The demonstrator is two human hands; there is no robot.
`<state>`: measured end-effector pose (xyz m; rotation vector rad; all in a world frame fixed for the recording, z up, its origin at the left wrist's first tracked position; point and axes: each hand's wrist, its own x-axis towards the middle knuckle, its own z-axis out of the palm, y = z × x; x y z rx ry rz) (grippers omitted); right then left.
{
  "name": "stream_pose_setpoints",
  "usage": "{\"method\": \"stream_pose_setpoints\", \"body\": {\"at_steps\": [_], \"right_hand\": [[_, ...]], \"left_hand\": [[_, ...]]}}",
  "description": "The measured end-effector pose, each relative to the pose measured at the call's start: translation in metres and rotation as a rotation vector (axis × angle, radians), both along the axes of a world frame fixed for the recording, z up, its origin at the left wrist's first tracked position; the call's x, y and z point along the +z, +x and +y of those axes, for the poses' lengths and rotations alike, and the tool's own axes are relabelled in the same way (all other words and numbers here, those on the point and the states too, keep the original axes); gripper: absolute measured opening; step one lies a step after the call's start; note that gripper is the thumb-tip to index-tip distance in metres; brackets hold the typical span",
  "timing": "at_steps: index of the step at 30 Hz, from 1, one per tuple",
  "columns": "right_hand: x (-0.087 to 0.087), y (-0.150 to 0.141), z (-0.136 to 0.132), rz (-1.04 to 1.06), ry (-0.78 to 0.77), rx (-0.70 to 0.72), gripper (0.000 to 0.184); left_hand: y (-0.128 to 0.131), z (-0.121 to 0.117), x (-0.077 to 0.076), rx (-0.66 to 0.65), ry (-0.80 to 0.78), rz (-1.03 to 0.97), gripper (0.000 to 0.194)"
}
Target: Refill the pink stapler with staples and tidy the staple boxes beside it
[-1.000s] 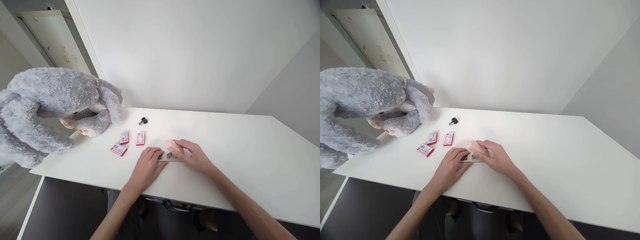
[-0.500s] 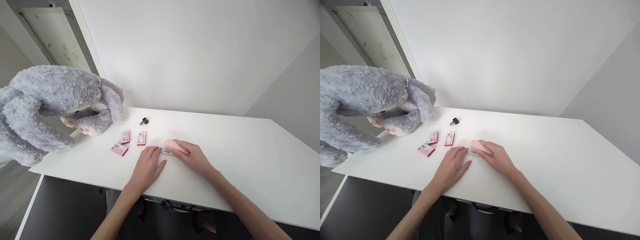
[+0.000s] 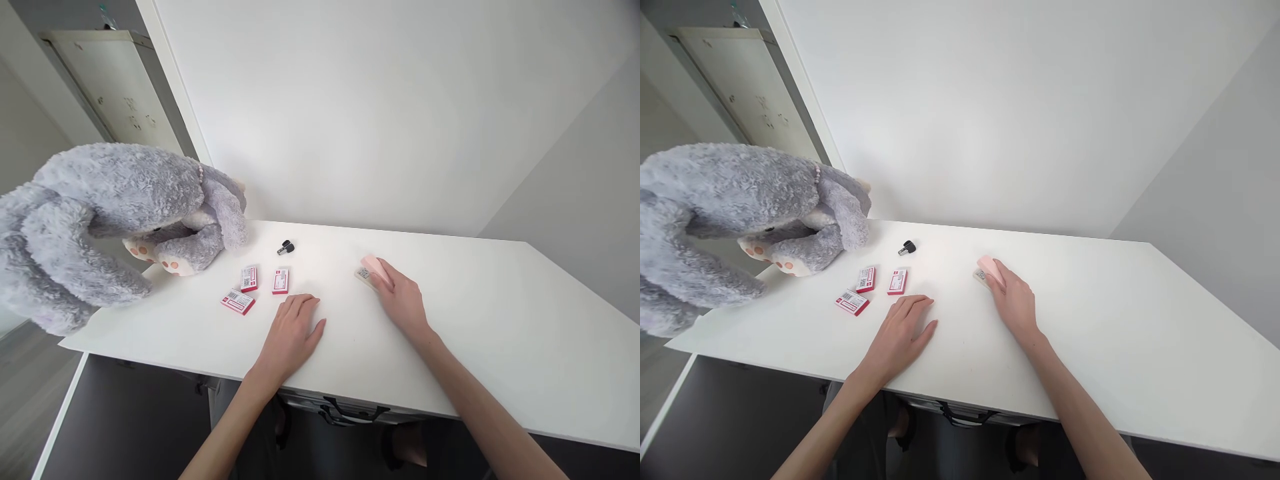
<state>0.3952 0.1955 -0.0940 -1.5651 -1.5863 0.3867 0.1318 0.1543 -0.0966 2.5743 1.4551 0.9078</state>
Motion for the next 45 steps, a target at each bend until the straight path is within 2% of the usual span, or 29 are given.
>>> {"method": "stream_pose_setpoints", "body": {"at_steps": [15, 23, 29, 32, 37, 40, 43, 45], "right_hand": [[-0.002, -0.001, 0.002, 0.088, -0.056, 0.050, 0.048], [-0.007, 0.001, 0.006, 0.101, -0.073, 0.029, 0.048], [-0.012, 0.003, 0.008, 0.077, -0.112, -0.029, 0.058], [-0.010, 0.003, 0.007, 0.089, -0.123, -0.044, 0.056], [-0.008, 0.001, 0.007, 0.124, -0.086, -0.058, 0.037], [-0.007, 0.001, 0.008, 0.142, -0.075, -0.068, 0.033], [-0.005, -0.001, 0.007, 0.198, -0.114, -0.039, 0.036], [-0.002, -0.004, 0.006, 0.234, -0.165, 0.003, 0.040]], "left_hand": [[-0.001, 0.002, -0.001, -0.010, -0.003, 0.015, 0.027], [-0.001, 0.002, 0.000, -0.012, 0.003, 0.021, 0.024], [-0.002, 0.001, 0.001, -0.009, -0.009, 0.031, 0.025], [-0.001, 0.001, 0.002, 0.034, 0.023, 0.038, 0.027], [0.000, 0.005, -0.001, 0.223, 0.123, 0.037, 0.037], [-0.001, 0.009, -0.008, 0.321, 0.116, 0.023, 0.048], [-0.003, 0.011, -0.012, 0.350, 0.061, 0.019, 0.062], [-0.003, 0.012, -0.011, 0.313, 0.024, 0.025, 0.067]]}}
